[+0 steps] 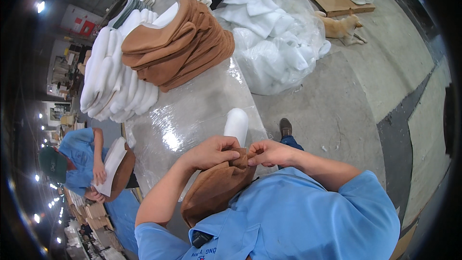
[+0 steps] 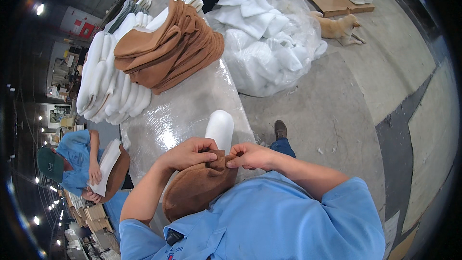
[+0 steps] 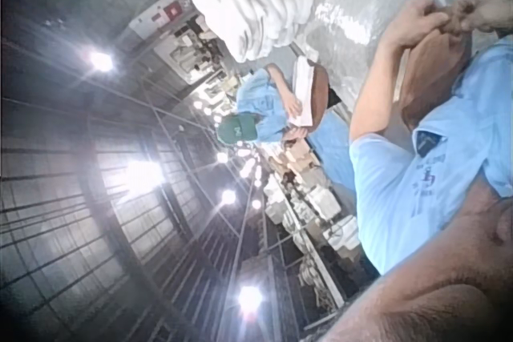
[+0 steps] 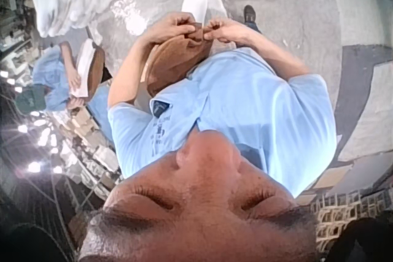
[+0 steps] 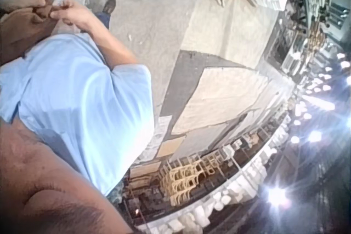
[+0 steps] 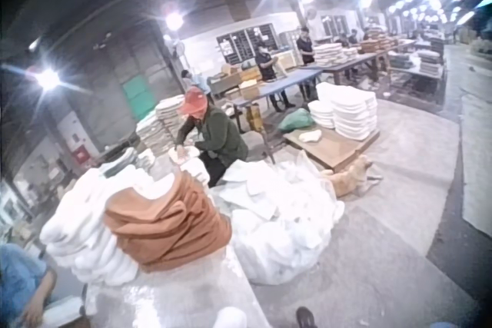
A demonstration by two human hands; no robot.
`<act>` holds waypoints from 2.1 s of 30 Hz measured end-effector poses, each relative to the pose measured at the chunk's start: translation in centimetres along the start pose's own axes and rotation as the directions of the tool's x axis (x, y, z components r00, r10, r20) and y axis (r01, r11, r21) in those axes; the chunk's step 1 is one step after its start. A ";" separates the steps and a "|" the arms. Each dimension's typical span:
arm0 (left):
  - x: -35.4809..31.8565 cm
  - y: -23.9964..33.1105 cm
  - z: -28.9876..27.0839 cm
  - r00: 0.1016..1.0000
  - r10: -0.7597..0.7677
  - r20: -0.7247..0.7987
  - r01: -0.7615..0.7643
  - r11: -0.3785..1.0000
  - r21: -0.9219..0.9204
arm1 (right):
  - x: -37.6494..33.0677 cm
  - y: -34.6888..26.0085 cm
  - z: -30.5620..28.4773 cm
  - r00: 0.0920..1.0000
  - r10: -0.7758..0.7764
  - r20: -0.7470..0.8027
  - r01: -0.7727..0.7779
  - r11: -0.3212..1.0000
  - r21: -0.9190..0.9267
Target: The person repeatedly picks up white foam inserts and brown fabric covers, inserts the foam into the covers, and stacks the finished cushions. The person works at a table in a factory setting alongside other workers.
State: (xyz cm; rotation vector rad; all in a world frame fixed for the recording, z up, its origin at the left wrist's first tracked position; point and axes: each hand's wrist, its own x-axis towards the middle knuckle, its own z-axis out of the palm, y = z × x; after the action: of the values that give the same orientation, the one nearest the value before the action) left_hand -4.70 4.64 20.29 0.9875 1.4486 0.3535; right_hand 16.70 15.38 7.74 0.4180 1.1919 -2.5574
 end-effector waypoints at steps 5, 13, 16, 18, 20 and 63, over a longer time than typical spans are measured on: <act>0.6 -0.9 0.2 0.995 -0.091 0.049 0.099 0.971 -0.217 | 0.2 0.9 0.7 0.979 -0.126 -0.161 0.137 0.989 0.054; 1.2 0.2 1.2 0.995 -0.080 -0.064 0.085 0.993 0.077 | -0.2 1.4 2.4 0.881 -0.282 -0.381 0.289 0.957 -0.040; 1.2 1.0 1.7 0.987 0.042 -0.157 0.001 0.965 0.261 | -0.2 1.5 1.9 0.903 -0.239 -0.357 0.229 0.971 -0.071; 1.1 1.6 2.1 0.978 0.095 -0.184 -0.029 0.941 0.336 | 0.2 1.6 1.1 0.938 -0.204 -0.279 0.187 0.978 -0.089; 0.9 2.1 2.3 0.975 0.116 -0.191 -0.044 0.937 0.345 | 0.2 2.0 0.8 0.945 -0.217 -0.245 0.187 0.972 -0.139; 5.6 -4.6 -3.0 0.808 0.534 -0.247 -0.261 0.701 0.664 | 4.2 -4.6 -3.9 0.854 -0.513 0.089 0.367 0.472 -0.801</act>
State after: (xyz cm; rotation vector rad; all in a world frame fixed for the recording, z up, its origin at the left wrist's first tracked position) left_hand -8.25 7.07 13.73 1.8769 1.7791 0.4619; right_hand 11.63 20.69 6.95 0.0862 2.6294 -1.9778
